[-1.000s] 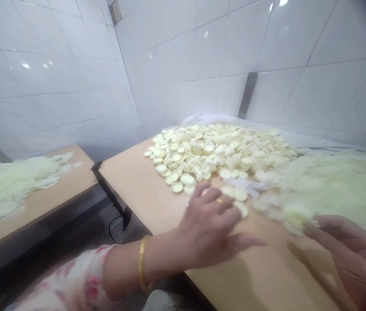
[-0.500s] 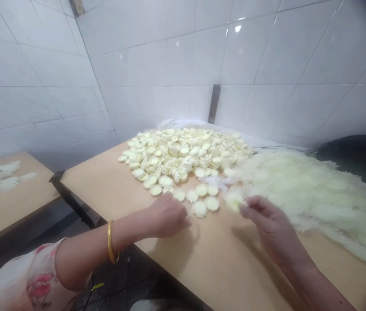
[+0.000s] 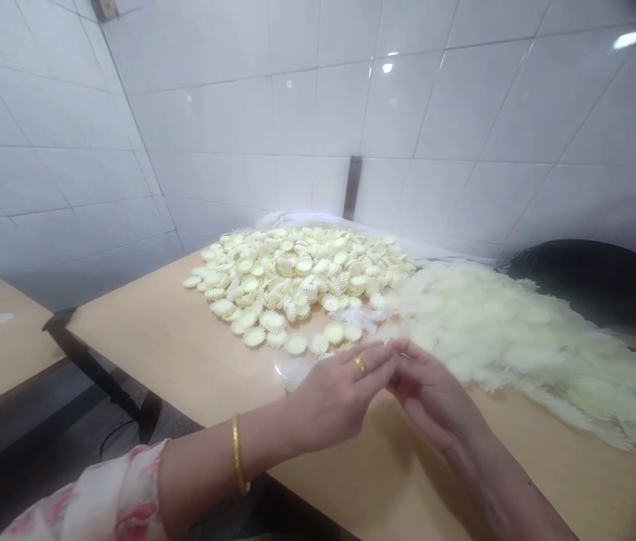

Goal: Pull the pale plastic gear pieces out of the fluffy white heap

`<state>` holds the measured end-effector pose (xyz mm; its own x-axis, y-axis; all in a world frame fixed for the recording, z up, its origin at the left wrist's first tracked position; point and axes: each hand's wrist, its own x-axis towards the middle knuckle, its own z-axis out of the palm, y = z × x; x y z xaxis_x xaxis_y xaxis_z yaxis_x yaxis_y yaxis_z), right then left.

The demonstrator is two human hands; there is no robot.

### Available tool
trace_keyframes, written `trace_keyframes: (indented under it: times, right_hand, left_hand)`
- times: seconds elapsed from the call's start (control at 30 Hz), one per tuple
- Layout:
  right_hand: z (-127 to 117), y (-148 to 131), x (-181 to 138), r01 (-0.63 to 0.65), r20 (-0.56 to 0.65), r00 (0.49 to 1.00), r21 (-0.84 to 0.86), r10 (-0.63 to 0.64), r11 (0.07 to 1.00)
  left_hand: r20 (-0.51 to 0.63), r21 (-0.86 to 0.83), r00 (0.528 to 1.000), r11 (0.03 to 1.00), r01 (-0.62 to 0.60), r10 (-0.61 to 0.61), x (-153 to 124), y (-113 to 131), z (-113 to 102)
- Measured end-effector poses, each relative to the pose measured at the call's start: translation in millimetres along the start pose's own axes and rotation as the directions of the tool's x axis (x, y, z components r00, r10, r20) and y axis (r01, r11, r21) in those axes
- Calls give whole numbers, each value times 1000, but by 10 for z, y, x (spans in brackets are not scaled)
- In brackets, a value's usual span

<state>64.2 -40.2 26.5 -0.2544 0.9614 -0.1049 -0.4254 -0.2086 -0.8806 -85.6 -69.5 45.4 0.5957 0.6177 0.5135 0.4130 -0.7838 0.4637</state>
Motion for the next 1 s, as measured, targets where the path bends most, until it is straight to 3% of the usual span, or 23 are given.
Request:
trace_keyframes:
  times: [0.07,0.13,0.23,0.3,0.43,0.5,0.6,0.67,0.73,0.8,0.9,1.0]
  right_hand:
    - [-49,-56,-19,48,-32,998,0,-48,999]
    - [-120,-112,-25,97,-65,993,-32,-99,995]
    - [-227,-171,-13,164,-97,979,-139,-178,977]
    - [-288,-180,9,189,-83,975,-189,-207,964]
    - [-404,-155,83,177,-122,971,-201,-204,964]
    - [-466,-154,122,213,-175,948,-269,-265,939]
    - [-550,-169,165,299,-159,881,-542,-445,785]
    - [-590,-166,184,304,-113,868,-649,-483,697]
    - [-611,-140,196,285,-98,894,-629,-438,723]
    - [-619,-105,197,247,-111,928,-531,-355,811]
    - [-622,-88,171,177,-155,955,-380,-252,908]
    - [-633,-135,133,164,-131,964,-400,-233,902]
  left_hand:
    - [-125,-118,982,985,129,-144,109,-67,124]
    - [-152,-309,923,904,296,-354,228,-134,207]
    - [67,-657,810,585,475,-583,424,-210,282]
    - [138,-762,758,421,493,-638,546,-248,324]
    - [95,-792,717,383,475,-691,702,-314,452]
    - [174,-835,679,258,486,-714,730,-353,538]
    - [350,-888,655,-15,460,-669,740,-435,661]
    - [372,-905,668,-94,414,-644,735,-502,722]
    - [334,-915,658,-65,398,-675,725,-564,755]
    - [264,-902,655,59,428,-708,708,-605,758]
    - [149,-825,714,312,471,-684,681,-609,729]
    - [62,-753,761,470,461,-646,671,-563,709]
